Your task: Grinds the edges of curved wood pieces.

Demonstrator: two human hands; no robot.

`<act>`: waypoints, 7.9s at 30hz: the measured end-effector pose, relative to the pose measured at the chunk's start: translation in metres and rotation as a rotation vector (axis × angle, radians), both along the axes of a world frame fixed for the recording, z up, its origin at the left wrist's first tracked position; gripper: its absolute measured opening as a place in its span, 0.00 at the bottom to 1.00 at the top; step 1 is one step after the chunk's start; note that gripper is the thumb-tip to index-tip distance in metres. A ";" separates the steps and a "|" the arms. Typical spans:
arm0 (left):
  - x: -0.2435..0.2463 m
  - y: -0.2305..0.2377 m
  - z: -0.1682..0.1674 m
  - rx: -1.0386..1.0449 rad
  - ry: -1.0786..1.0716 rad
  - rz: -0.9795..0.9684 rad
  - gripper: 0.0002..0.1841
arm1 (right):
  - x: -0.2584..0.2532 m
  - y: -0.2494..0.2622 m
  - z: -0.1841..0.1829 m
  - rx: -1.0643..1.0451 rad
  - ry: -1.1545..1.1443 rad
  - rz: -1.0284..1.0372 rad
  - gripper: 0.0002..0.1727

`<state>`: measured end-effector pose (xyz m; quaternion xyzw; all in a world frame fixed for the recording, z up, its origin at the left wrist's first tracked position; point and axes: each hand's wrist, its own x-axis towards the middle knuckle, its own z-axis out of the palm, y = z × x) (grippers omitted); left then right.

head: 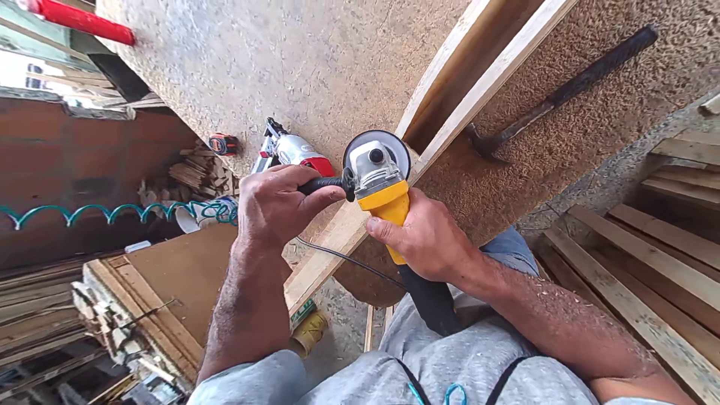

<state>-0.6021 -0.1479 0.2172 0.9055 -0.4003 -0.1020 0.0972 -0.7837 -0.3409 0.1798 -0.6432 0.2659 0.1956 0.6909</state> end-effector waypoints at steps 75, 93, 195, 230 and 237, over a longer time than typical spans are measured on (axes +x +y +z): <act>0.018 -0.010 0.006 0.079 0.073 -0.026 0.40 | 0.014 -0.009 0.003 0.094 0.087 0.047 0.35; 0.007 0.014 0.031 -0.019 0.063 0.022 0.39 | 0.018 -0.003 0.020 0.031 -0.014 0.143 0.38; -0.058 0.008 -0.025 0.018 0.234 0.199 0.35 | -0.059 0.025 -0.008 -0.167 0.048 -0.003 0.37; -0.041 0.011 -0.009 0.132 0.238 0.356 0.40 | -0.003 -0.008 0.003 -0.097 0.102 0.244 0.36; -0.029 0.001 -0.008 0.143 0.218 0.373 0.38 | 0.014 -0.018 0.003 -0.121 0.088 0.251 0.35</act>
